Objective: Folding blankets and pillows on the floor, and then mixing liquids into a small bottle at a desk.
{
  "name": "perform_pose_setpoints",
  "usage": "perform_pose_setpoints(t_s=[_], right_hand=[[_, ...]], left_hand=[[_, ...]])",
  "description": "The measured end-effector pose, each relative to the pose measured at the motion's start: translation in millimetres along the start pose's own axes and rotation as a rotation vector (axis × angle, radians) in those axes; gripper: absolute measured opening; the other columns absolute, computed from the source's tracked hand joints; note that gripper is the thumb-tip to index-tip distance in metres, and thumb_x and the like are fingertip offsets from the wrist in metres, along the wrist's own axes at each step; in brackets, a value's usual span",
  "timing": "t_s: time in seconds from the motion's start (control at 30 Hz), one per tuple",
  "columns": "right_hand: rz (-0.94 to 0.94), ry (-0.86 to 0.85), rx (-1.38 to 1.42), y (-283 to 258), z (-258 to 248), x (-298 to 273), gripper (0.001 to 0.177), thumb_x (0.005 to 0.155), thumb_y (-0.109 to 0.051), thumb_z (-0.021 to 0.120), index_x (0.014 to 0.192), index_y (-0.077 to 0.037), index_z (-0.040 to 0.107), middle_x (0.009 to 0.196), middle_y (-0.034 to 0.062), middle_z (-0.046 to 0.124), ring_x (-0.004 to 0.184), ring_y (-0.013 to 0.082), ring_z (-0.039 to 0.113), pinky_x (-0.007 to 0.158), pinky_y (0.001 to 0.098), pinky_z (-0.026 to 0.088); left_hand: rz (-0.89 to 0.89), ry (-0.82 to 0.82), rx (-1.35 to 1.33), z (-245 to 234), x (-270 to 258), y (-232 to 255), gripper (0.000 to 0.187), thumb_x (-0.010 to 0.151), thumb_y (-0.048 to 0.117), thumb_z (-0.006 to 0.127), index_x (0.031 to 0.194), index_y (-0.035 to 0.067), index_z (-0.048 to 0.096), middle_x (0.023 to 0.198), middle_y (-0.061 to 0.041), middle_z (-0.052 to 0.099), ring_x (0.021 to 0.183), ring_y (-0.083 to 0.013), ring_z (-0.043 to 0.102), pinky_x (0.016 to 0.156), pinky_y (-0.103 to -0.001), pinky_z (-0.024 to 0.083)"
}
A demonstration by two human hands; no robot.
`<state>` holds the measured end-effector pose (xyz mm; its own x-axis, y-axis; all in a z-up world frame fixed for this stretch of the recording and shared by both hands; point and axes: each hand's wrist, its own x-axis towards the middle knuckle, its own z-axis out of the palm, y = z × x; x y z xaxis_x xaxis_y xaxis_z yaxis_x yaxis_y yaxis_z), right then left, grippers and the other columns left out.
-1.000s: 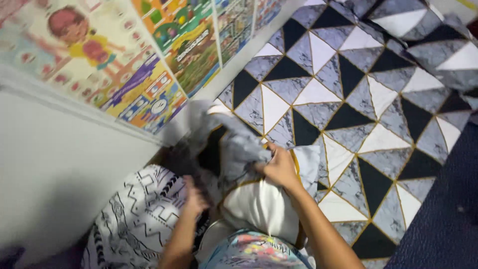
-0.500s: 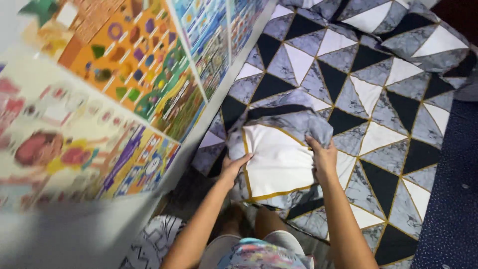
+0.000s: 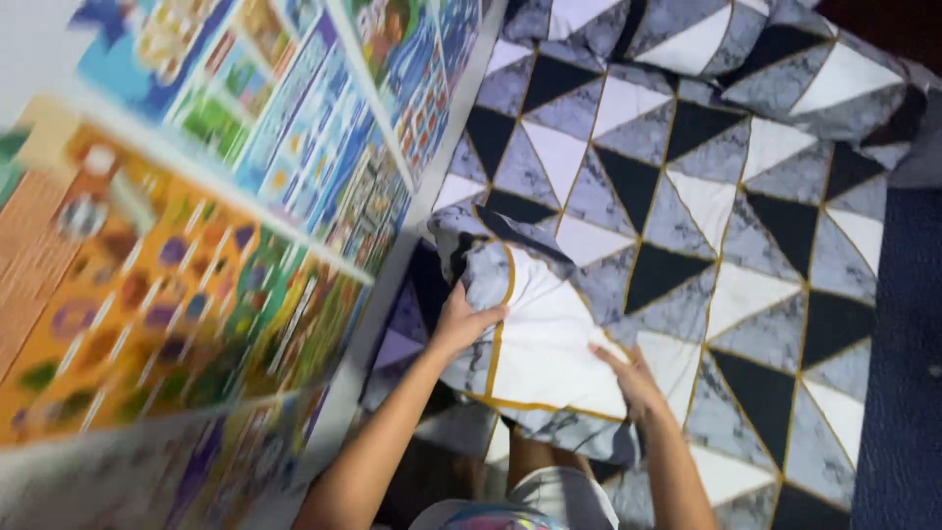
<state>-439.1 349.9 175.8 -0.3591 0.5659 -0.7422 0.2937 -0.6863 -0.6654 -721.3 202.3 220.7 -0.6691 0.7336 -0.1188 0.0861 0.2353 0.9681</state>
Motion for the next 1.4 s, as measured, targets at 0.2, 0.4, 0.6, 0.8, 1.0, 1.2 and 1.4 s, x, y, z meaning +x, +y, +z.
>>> perform_pose_setpoints(t_s=[0.2,0.4,0.6,0.8,1.0,1.2,1.4], right_hand=[[-0.053,0.024,0.004,-44,15,128,0.076,0.076,-0.023,0.084,0.141,0.000,0.052,0.121,0.0220,0.072,0.102,0.0318,0.073,0.085,0.0483,0.061],[0.025,-0.060,0.319,-160,48,250,0.072,0.079,-0.018,0.080,0.141,-0.004,0.048,0.125,0.0187,0.069,0.108,0.0311,0.070,0.090,0.0482,0.058],[-0.201,-0.116,0.292,-256,92,410,0.080,0.082,-0.024,0.080,0.148,-0.003,0.040,0.137,0.0158,0.061,0.123,0.0286,0.062,0.100,0.0438,0.054],[-0.367,-0.068,-0.314,-245,95,593,0.097,0.086,-0.060,0.068,0.153,0.003,0.036,0.149,0.0200,0.050,0.138,0.0304,0.048,0.115,0.0409,0.037],[-0.805,-0.675,-1.176,-92,73,745,0.030,0.101,-0.029,0.058,0.126,-0.013,0.061,0.126,-0.0039,0.063,0.118,0.0044,0.053,0.101,0.0170,0.041],[0.031,-0.572,-0.781,-72,93,569,0.041,0.083,-0.013,0.068,0.124,-0.011,0.068,0.100,0.0077,0.073,0.080,0.0201,0.064,0.069,0.0381,0.056],[0.265,-0.521,-0.542,-30,99,501,0.028,0.094,-0.022,0.066,0.116,-0.006,0.073,0.095,0.0089,0.070,0.076,0.0173,0.063,0.059,0.0340,0.048]], left_hand=[[-0.076,-0.094,0.306,36,175,13,0.099,0.066,0.038,0.090,0.144,-0.003,0.046,0.135,-0.022,0.063,0.128,-0.0321,0.061,0.107,-0.038,0.047],[0.064,-0.120,0.391,64,353,40,0.102,0.071,0.039,0.090,0.146,-0.009,0.040,0.133,-0.027,0.063,0.125,-0.0367,0.062,0.104,-0.041,0.048],[0.339,-0.070,0.457,56,513,58,0.102,0.077,0.045,0.087,0.151,-0.004,0.038,0.138,-0.027,0.061,0.126,-0.0385,0.062,0.104,-0.044,0.048],[-0.055,0.168,0.973,59,600,40,0.134,0.074,0.052,0.088,0.162,-0.007,0.006,0.145,-0.039,0.039,0.133,-0.0517,0.043,0.115,-0.054,0.036],[0.242,0.201,0.837,86,547,-40,0.109,0.082,0.024,0.082,0.157,-0.009,0.010,0.159,-0.041,0.018,0.145,-0.0587,0.024,0.118,-0.058,0.028],[-0.219,-0.068,0.713,122,441,-98,0.102,0.084,0.022,0.077,0.159,-0.004,0.012,0.158,-0.035,0.025,0.144,-0.0509,0.031,0.118,-0.053,0.031],[-0.249,-0.253,0.851,126,350,-165,0.102,0.080,0.029,0.081,0.153,-0.005,0.020,0.157,-0.036,0.022,0.147,-0.0485,0.024,0.120,-0.050,0.023]])
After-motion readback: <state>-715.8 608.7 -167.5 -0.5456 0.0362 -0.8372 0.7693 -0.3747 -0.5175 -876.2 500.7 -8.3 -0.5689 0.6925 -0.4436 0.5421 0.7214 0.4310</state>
